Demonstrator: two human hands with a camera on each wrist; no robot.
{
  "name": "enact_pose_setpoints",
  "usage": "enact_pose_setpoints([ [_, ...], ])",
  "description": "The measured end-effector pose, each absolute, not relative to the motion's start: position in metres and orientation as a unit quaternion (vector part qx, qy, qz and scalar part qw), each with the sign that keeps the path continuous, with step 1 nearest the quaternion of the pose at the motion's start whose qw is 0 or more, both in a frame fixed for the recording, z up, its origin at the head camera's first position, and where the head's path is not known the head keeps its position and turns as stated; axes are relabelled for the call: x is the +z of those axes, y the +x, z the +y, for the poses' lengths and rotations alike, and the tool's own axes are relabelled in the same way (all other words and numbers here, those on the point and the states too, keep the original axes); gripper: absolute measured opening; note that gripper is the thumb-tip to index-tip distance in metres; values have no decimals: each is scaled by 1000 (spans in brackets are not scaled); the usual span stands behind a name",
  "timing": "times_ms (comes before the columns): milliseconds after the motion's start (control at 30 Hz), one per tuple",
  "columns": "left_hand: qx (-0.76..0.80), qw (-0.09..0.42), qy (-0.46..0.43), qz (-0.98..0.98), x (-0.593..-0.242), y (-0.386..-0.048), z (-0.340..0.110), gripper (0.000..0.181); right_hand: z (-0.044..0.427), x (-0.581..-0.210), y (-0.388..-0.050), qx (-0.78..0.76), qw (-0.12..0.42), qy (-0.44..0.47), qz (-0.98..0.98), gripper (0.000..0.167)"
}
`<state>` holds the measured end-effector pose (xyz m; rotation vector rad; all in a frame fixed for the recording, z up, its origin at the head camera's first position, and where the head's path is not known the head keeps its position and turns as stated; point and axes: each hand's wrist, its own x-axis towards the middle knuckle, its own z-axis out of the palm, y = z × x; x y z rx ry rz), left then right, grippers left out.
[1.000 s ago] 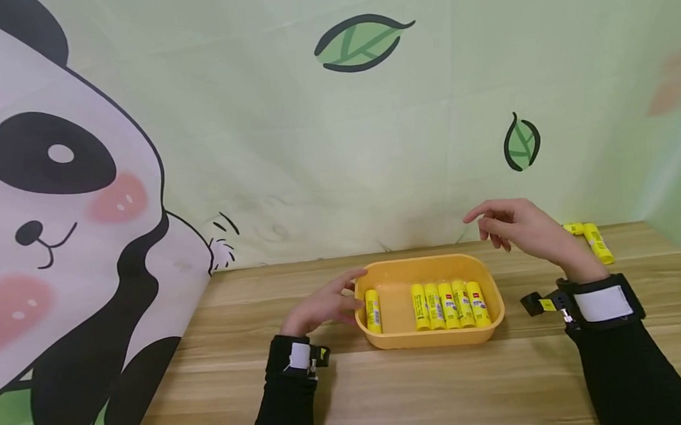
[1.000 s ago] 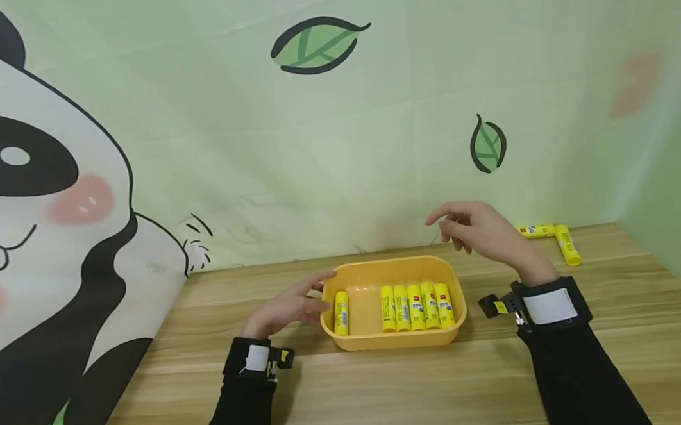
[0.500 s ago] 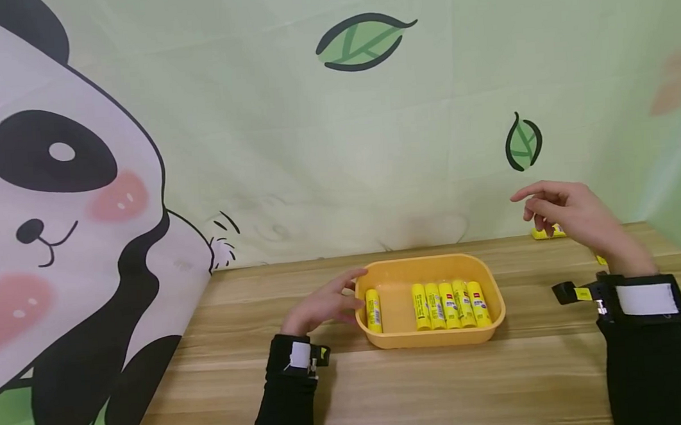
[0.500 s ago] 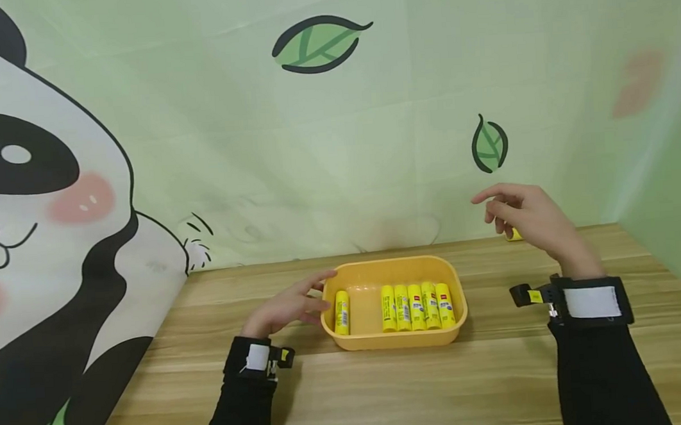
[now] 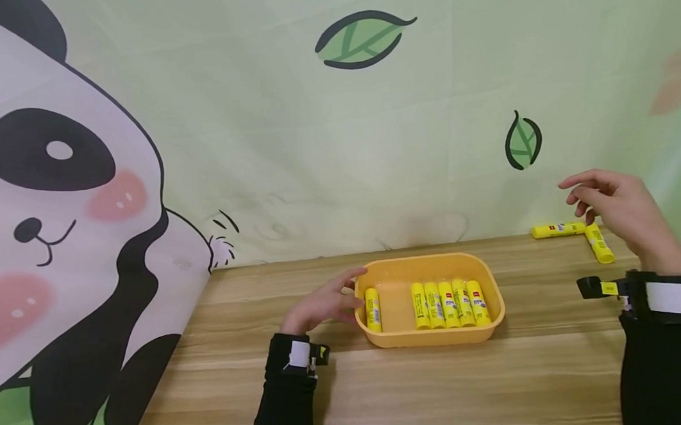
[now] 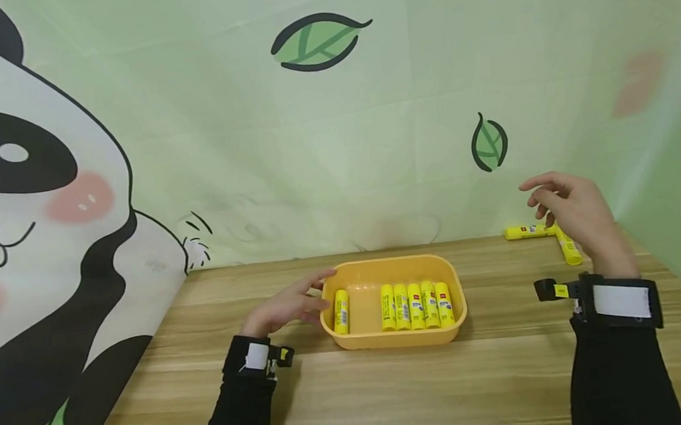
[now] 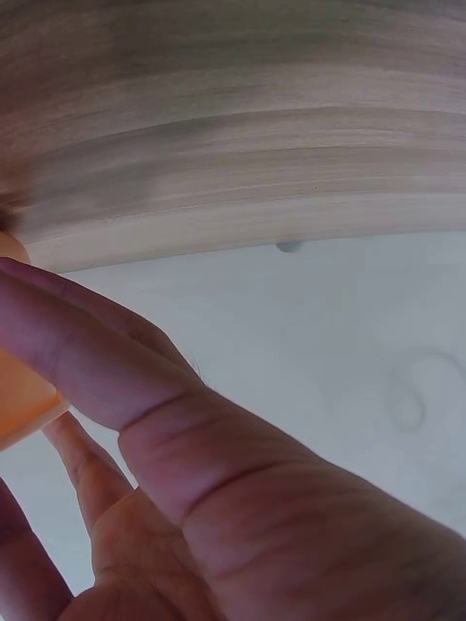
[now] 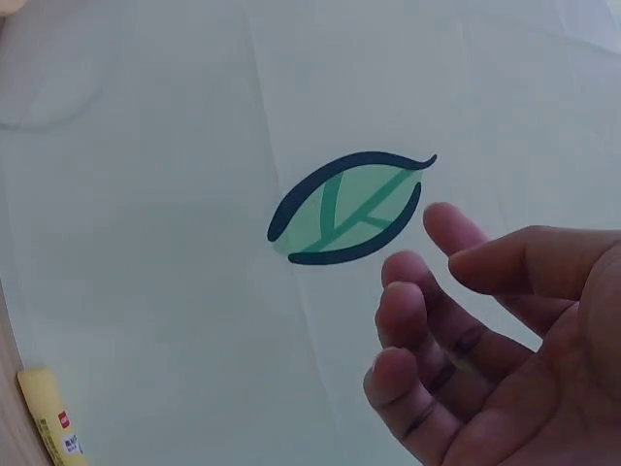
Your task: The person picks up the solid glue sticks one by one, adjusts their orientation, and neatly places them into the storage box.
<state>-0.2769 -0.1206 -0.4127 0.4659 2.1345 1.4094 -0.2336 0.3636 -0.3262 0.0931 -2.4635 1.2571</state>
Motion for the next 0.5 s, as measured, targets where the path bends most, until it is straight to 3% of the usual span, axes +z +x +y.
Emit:
enact_pose_setpoints([
  [233, 525, 268, 170, 790, -413, -276, -120, 71, 372, -332, -235, 415, 205, -49, -885, 38],
  [500, 524, 266, 173, 791, -413, -277, -121, 71, 379, -339, -239, 419, 188, -122, -880, 43],
])
